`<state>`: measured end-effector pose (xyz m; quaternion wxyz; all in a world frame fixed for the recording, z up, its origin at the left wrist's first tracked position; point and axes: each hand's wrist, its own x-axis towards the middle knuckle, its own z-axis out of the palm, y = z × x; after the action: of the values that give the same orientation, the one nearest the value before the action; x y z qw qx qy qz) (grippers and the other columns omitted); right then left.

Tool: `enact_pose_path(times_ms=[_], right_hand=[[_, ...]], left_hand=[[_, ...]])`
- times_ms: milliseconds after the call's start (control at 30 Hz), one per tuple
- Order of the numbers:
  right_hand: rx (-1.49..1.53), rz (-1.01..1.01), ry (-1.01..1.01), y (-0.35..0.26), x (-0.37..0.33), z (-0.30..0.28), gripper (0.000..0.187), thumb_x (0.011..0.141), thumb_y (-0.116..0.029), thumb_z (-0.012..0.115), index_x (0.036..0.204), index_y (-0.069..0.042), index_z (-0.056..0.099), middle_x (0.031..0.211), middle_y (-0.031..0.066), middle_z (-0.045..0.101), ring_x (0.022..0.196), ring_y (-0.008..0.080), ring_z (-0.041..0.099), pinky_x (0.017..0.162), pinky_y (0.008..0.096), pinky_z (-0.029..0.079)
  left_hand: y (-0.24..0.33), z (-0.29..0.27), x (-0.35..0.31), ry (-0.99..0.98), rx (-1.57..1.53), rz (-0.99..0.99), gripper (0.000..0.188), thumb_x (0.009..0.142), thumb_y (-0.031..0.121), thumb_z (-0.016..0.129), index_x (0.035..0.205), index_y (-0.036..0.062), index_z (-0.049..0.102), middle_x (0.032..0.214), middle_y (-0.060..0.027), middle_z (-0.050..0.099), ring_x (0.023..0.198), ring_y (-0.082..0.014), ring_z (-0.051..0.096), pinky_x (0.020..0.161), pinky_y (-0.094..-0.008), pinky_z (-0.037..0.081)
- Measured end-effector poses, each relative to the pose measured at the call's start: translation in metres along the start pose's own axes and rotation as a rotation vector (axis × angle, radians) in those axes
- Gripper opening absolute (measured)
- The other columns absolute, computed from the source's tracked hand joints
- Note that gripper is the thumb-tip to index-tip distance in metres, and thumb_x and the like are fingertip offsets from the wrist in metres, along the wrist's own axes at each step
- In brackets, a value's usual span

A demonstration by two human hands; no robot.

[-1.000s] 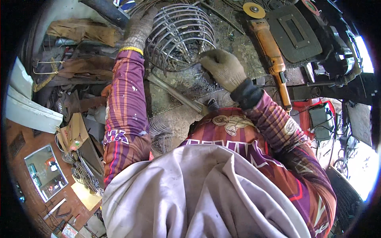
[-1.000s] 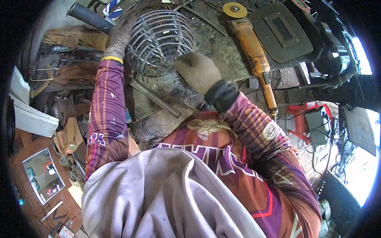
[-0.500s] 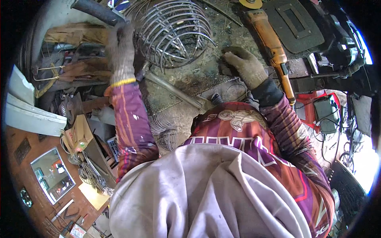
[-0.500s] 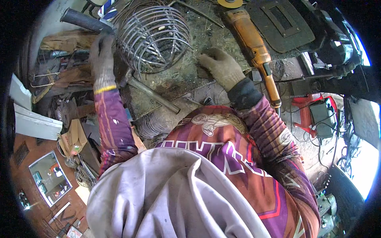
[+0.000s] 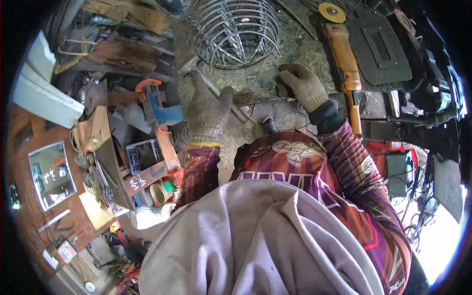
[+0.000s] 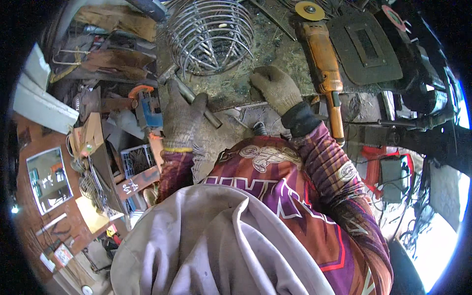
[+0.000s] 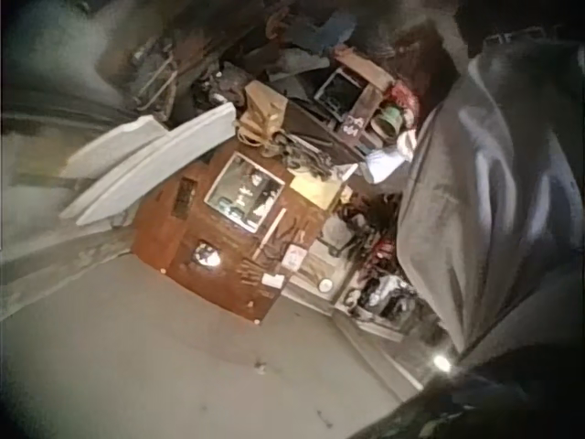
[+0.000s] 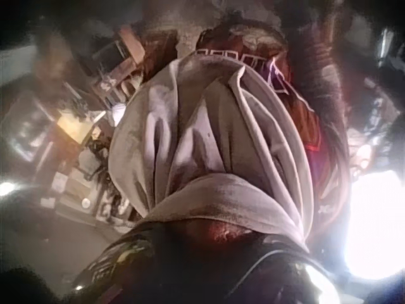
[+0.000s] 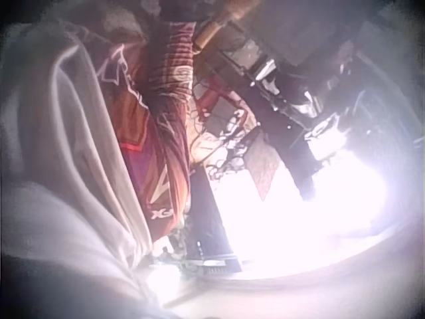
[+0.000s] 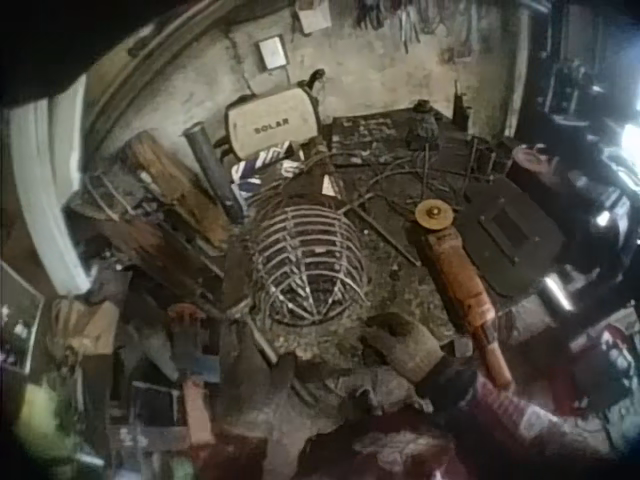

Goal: The person positions metal rods on a round frame, uses a welding tool to fuse them together, and then smooths the welds with an angle grinder before using a hammer.

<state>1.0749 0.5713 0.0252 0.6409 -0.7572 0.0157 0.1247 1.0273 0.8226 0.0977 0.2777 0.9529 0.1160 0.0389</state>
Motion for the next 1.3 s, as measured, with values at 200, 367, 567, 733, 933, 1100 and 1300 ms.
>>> enact_pose_path(times_ms=[200,367,567,733,933,1100,1300], right_hand=[[-0.048,-0.071,-0.025,0.007,-0.001,-0.004,0.045,0.092,-0.038,0.065,0.116,0.0,0.071,0.104,0.0231,0.073,0.1,0.0364,0.071,0.09,0.0406,0.053],[-0.063,-0.12,-0.036,0.004,-0.003,-0.004,0.047,0.092,-0.04,0.064,0.117,-0.001,0.071,0.107,0.0248,0.073,0.103,0.0401,0.07,0.093,0.0432,0.053],[-0.017,-0.172,0.028,0.001,-0.009,-0.006,0.048,0.09,-0.039,0.064,0.117,0.001,0.071,0.109,0.0246,0.073,0.105,0.0402,0.069,0.094,0.0426,0.053],[-0.106,-0.115,0.054,0.0,-0.008,0.0,0.047,0.09,-0.035,0.065,0.119,0.002,0.07,0.116,0.0251,0.071,0.111,0.0391,0.068,0.097,0.042,0.051],[-0.099,-0.097,0.207,0.005,-0.01,0.006,0.04,0.094,-0.03,0.067,0.119,0.001,0.069,0.112,0.0197,0.073,0.106,0.0304,0.07,0.095,0.0366,0.052],[0.09,-0.078,0.354,-0.01,-0.026,0.019,0.027,0.099,-0.014,0.065,0.121,0.001,0.067,0.109,0.0076,0.071,0.096,0.0138,0.066,0.086,0.028,0.055],[0.139,0.017,0.401,0.022,-0.014,0.014,0.028,0.1,-0.015,0.064,0.123,0.002,0.068,0.111,0.0077,0.072,0.092,0.0131,0.068,0.081,0.0277,0.056]], left_hand=[[-0.017,-0.002,0.004,0.0,-0.058,-0.237,0.087,0.077,0.026,0.076,0.152,0.0031,0.038,0.143,-0.0313,0.052,0.131,-0.0422,0.055,0.108,-0.0448,0.044],[-0.027,-0.005,0.003,0.117,0.066,-0.051,0.067,0.079,0.019,0.073,0.139,0.0018,0.048,0.125,-0.0263,0.062,0.116,-0.0436,0.062,0.1,-0.0471,0.049],[-0.025,-0.02,0.017,0.031,0.221,-0.025,0.049,0.083,0.03,0.07,0.125,0.0067,0.061,0.114,-0.026,0.068,0.11,-0.0453,0.065,0.094,-0.0517,0.051],[-0.045,-0.021,0.017,0.058,0.302,0.032,0.039,0.086,0.033,0.07,0.114,0.0069,0.063,0.111,-0.025,0.069,0.104,-0.0435,0.066,0.089,-0.0515,0.052],[-0.064,-0.03,0.027,-0.066,0.091,0.13,0.044,0.086,0.034,0.075,0.114,0.0011,0.064,0.098,-0.0205,0.069,0.086,-0.0344,0.068,0.079,-0.0438,0.052],[-0.068,-0.048,0.018,-0.216,-0.158,0.074,0.062,0.084,0.034,0.079,0.131,0.0015,0.056,0.1,-0.0207,0.069,0.093,-0.0348,0.069,0.081,-0.0432,0.054],[-0.097,-0.048,0.03,-0.282,-0.146,0.244,0.075,0.087,0.039,0.076,0.144,0.0016,0.046,0.113,-0.0268,0.067,0.098,-0.0415,0.069,0.084,-0.048,0.055]])
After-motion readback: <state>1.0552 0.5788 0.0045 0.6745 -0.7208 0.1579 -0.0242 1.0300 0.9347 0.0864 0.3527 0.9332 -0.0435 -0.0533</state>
